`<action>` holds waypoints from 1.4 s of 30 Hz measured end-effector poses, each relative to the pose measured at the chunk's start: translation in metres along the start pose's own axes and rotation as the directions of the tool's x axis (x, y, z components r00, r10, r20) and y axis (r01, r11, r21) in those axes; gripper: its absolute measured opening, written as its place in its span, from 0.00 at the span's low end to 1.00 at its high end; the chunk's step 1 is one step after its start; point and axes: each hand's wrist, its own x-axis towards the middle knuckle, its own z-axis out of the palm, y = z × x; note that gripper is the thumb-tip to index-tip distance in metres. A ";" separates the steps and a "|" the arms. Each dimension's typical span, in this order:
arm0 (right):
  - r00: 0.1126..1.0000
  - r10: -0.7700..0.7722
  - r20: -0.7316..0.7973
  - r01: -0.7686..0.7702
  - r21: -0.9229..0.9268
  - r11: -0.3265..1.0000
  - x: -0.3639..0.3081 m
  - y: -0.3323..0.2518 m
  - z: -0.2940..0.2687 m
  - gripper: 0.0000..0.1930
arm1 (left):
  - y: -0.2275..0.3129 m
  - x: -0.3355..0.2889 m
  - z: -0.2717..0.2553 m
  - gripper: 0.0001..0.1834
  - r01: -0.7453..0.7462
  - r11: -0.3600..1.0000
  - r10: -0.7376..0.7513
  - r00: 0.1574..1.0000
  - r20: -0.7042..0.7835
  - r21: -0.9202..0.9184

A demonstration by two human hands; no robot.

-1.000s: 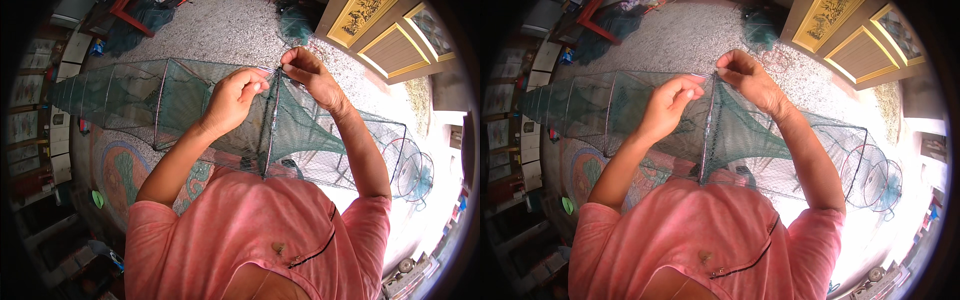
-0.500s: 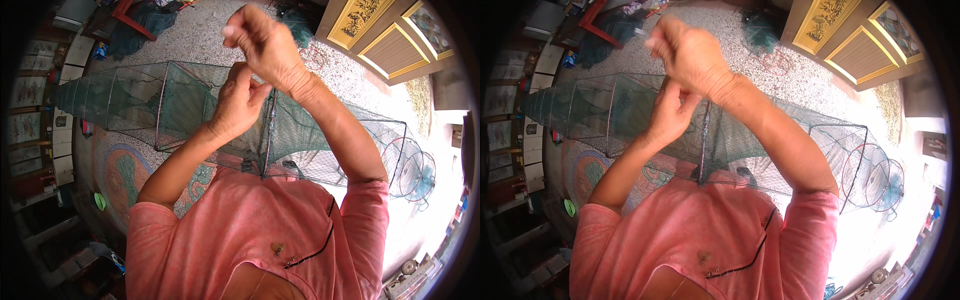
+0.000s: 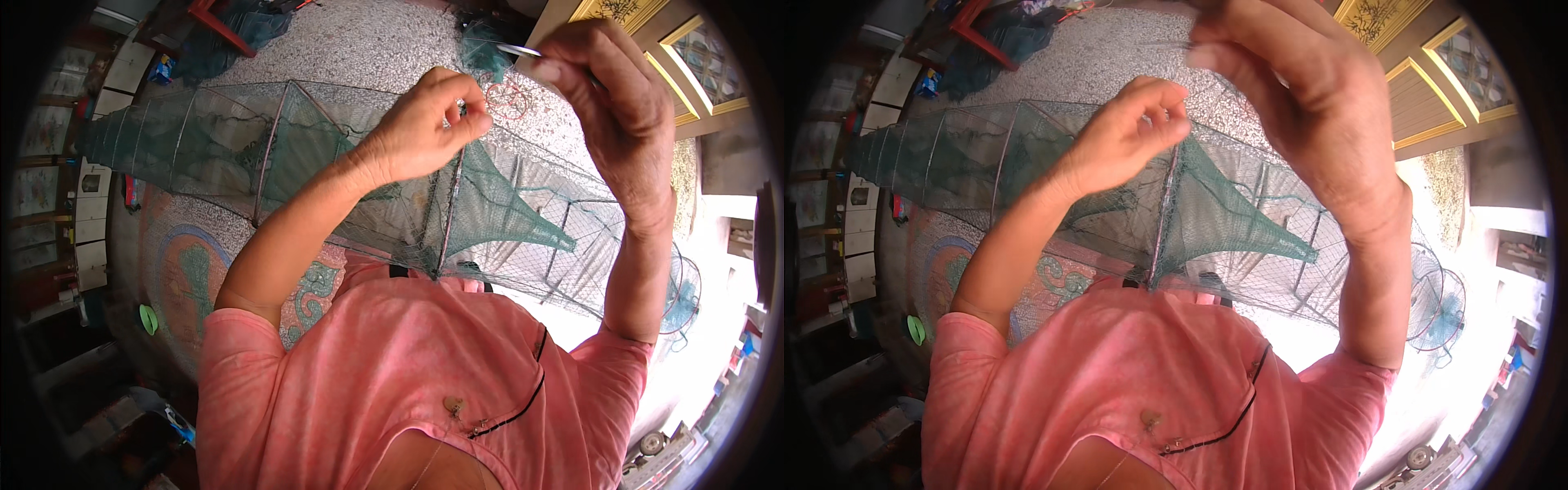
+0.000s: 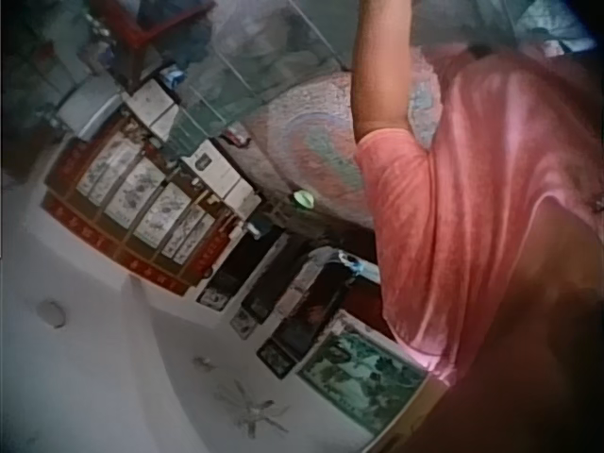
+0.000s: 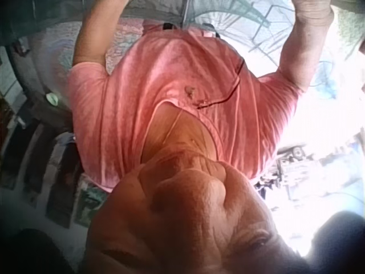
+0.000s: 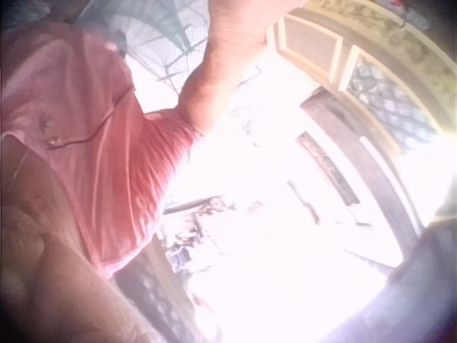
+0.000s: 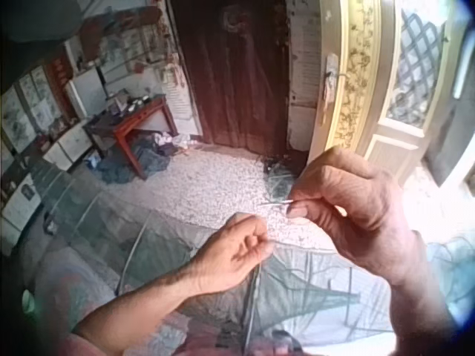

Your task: The person uses a netting needle and thread to repair or assemble a large green mesh fishing net laid out on the floor. They join sections of the mesh by threading and tying knots by hand.

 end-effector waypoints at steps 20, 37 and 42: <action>0.938 0.329 0.109 -0.236 0.896 0.375 -0.013 0.107 -0.051 0.11 | -0.028 0.004 -0.035 0.07 0.249 0.694 -0.356 0.934 -0.021 -0.676; 0.711 0.166 0.684 -0.505 0.331 0.797 -0.002 0.080 0.115 0.05 | -0.026 -0.043 -0.028 0.08 0.388 0.759 -0.501 0.861 -0.088 -0.523; 0.630 0.208 0.748 -0.735 0.488 0.471 -0.006 0.089 0.128 0.04 | -0.032 -0.043 -0.032 0.09 0.350 0.665 -0.550 0.828 -0.115 -0.660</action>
